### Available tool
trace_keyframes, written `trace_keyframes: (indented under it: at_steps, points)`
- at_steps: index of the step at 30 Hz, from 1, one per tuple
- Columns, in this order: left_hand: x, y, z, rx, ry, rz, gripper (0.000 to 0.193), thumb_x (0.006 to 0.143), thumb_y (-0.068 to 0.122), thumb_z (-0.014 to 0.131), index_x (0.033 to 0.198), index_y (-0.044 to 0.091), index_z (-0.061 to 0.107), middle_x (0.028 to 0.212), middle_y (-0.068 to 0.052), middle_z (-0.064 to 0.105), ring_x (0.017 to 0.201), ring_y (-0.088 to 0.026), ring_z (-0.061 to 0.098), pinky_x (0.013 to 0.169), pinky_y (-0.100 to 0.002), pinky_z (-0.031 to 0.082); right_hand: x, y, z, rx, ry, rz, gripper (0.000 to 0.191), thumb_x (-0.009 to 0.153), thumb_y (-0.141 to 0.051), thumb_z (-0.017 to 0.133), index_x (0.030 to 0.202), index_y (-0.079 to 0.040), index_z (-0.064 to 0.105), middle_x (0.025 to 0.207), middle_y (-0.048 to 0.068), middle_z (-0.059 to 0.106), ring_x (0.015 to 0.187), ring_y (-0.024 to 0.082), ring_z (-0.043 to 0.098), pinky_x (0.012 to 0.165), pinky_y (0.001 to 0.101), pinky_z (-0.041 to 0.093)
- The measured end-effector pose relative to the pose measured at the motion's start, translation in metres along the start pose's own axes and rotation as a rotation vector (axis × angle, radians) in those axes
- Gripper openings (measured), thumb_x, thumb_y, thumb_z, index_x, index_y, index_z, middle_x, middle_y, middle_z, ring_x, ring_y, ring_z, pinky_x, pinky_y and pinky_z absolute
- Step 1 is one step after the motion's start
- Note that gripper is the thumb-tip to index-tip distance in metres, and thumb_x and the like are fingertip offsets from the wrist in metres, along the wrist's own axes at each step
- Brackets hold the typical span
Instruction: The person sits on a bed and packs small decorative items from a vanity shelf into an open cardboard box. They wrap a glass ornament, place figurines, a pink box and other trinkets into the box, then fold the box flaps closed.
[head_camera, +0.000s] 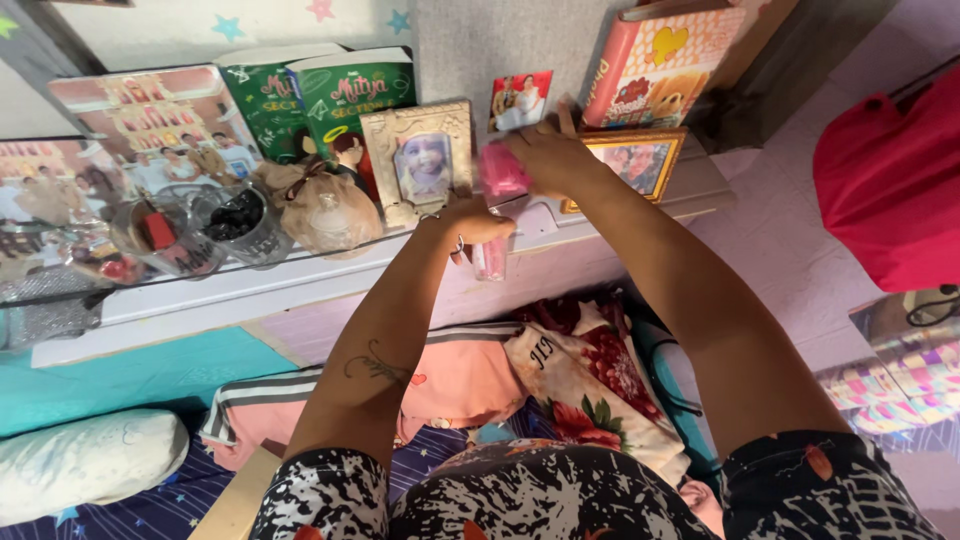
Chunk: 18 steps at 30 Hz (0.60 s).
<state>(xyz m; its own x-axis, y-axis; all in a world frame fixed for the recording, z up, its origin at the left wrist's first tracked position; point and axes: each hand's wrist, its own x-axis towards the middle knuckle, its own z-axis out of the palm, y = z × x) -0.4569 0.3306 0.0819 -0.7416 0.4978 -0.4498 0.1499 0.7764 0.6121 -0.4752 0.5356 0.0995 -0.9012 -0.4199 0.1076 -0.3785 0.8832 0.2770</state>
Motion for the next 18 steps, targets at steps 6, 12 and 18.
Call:
trace_keyframes:
  at_steps: [6,12,18]
  points:
    - [-0.002,-0.008,-0.002,-0.036,-0.011,0.051,0.061,0.084,0.054,0.063,0.109,-0.002,0.071,0.102,-0.018,0.072,0.071,-0.028,0.070,0.049,-0.042,0.061,0.014,-0.005,0.031,-0.075,0.011,-0.024,0.075,0.076,-0.012,0.079,0.146,-0.022,0.052,0.138,0.005,0.061,0.136,0.030,0.049,0.118,0.0706,0.008]
    - [0.000,-0.010,-0.003,-0.014,0.077,0.060,0.063,0.084,0.051,0.068,0.115,-0.003,0.059,0.108,-0.021,0.047,0.074,-0.032,0.072,0.050,-0.044,0.067,0.020,-0.009,0.034,-0.031,-0.082,-0.020,0.076,0.074,-0.017,0.080,0.144,-0.019,0.052,0.135,0.011,0.059,0.128,0.037,0.054,0.112,0.0655,0.028]
    - [-0.002,-0.014,-0.001,-0.001,0.003,0.073,0.062,0.083,0.051,0.064,0.105,-0.007,0.072,0.086,-0.017,0.070,0.064,-0.032,0.070,0.046,-0.041,0.058,0.017,-0.018,0.006,0.114,-0.299,0.087,0.077,0.076,-0.027,0.085,0.145,-0.020,0.052,0.139,0.014,0.054,0.121,0.037,0.061,0.096,0.0530,0.052]
